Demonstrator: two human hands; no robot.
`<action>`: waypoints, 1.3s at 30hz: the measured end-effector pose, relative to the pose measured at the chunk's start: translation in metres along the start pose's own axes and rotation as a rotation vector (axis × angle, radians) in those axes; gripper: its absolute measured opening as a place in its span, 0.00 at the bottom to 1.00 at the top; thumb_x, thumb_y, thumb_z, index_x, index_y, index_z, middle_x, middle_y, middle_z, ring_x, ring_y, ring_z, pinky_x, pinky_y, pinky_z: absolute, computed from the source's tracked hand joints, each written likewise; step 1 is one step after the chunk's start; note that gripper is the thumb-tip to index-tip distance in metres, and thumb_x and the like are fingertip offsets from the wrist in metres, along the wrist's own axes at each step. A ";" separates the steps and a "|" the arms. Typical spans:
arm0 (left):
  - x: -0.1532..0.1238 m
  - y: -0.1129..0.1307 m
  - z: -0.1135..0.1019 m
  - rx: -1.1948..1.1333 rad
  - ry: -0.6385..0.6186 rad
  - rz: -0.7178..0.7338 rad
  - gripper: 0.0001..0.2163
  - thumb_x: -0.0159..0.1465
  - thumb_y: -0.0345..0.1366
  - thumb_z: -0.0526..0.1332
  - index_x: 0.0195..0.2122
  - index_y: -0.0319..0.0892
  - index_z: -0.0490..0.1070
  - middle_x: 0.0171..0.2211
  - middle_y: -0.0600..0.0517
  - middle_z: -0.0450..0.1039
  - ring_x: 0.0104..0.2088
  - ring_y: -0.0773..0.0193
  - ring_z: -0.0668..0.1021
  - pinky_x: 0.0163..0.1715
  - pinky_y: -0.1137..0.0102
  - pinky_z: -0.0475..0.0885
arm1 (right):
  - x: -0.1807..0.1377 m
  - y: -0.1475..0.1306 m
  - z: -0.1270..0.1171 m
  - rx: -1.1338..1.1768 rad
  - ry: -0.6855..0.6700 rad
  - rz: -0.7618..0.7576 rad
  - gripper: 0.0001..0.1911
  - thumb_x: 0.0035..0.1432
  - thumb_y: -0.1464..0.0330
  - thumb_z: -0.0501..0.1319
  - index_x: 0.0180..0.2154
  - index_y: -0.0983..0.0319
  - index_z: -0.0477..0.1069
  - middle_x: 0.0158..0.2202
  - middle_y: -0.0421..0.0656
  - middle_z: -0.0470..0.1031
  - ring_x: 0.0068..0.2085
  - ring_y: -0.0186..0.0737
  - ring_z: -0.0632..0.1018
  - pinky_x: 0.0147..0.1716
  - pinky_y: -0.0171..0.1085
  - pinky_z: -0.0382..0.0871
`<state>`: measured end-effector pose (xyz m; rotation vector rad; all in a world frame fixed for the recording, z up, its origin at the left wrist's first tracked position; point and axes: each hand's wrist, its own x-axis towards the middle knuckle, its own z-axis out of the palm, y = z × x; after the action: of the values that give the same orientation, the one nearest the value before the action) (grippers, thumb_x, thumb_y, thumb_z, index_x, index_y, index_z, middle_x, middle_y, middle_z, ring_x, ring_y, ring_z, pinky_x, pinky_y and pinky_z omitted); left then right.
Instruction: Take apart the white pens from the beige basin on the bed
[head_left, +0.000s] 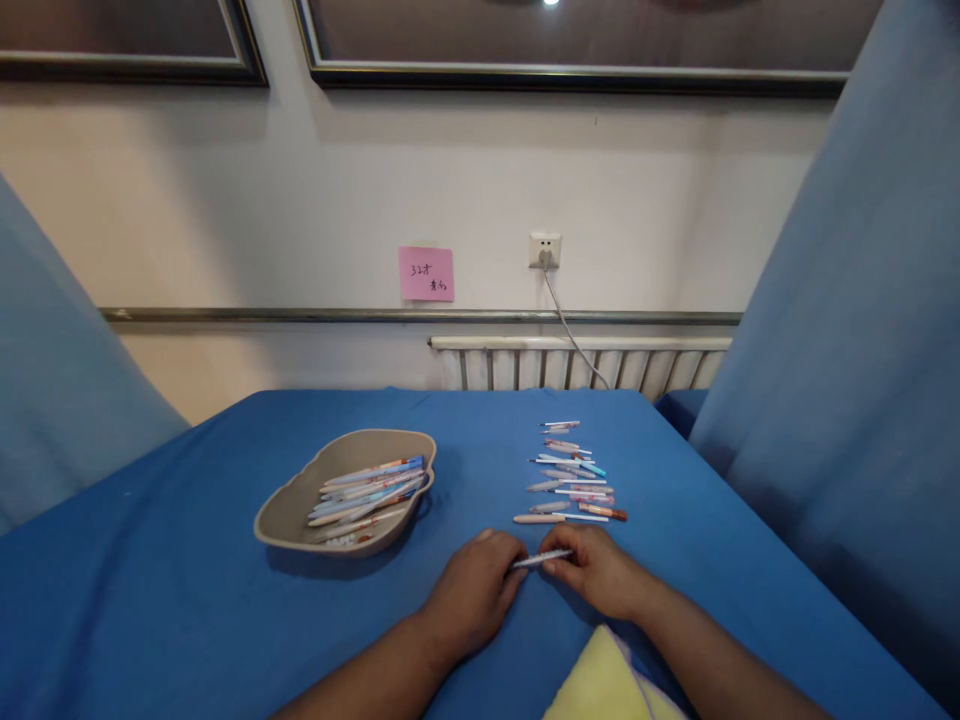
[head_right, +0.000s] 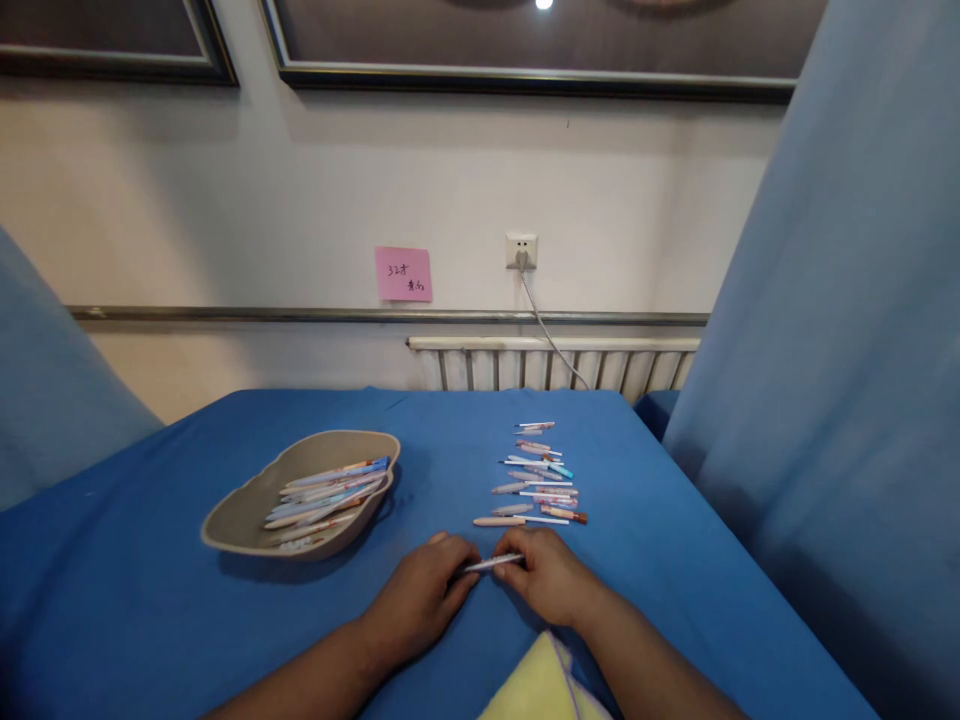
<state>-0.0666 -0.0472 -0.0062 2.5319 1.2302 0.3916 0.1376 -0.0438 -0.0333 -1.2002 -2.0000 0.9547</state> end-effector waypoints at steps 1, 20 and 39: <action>0.000 0.000 0.000 0.001 0.000 -0.002 0.06 0.62 0.31 0.53 0.37 0.43 0.68 0.35 0.50 0.72 0.38 0.59 0.71 0.35 0.68 0.63 | 0.000 0.000 0.000 0.001 -0.002 -0.002 0.07 0.55 0.69 0.58 0.35 0.61 0.73 0.31 0.40 0.76 0.32 0.37 0.74 0.32 0.33 0.64; -0.001 0.000 0.001 0.023 0.006 0.011 0.06 0.63 0.31 0.53 0.37 0.43 0.68 0.35 0.51 0.72 0.38 0.59 0.71 0.35 0.69 0.63 | -0.001 0.001 0.001 -0.005 0.005 -0.017 0.06 0.55 0.69 0.58 0.34 0.61 0.73 0.29 0.39 0.75 0.31 0.36 0.73 0.30 0.32 0.62; -0.001 -0.002 0.004 0.018 0.020 0.023 0.05 0.63 0.31 0.53 0.37 0.43 0.68 0.35 0.51 0.72 0.37 0.60 0.71 0.34 0.69 0.62 | -0.001 0.003 0.002 -0.013 0.004 -0.014 0.06 0.55 0.69 0.58 0.34 0.61 0.73 0.29 0.39 0.75 0.31 0.36 0.73 0.31 0.32 0.63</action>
<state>-0.0670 -0.0471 -0.0107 2.5653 1.2183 0.4138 0.1378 -0.0438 -0.0368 -1.1934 -2.0117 0.9328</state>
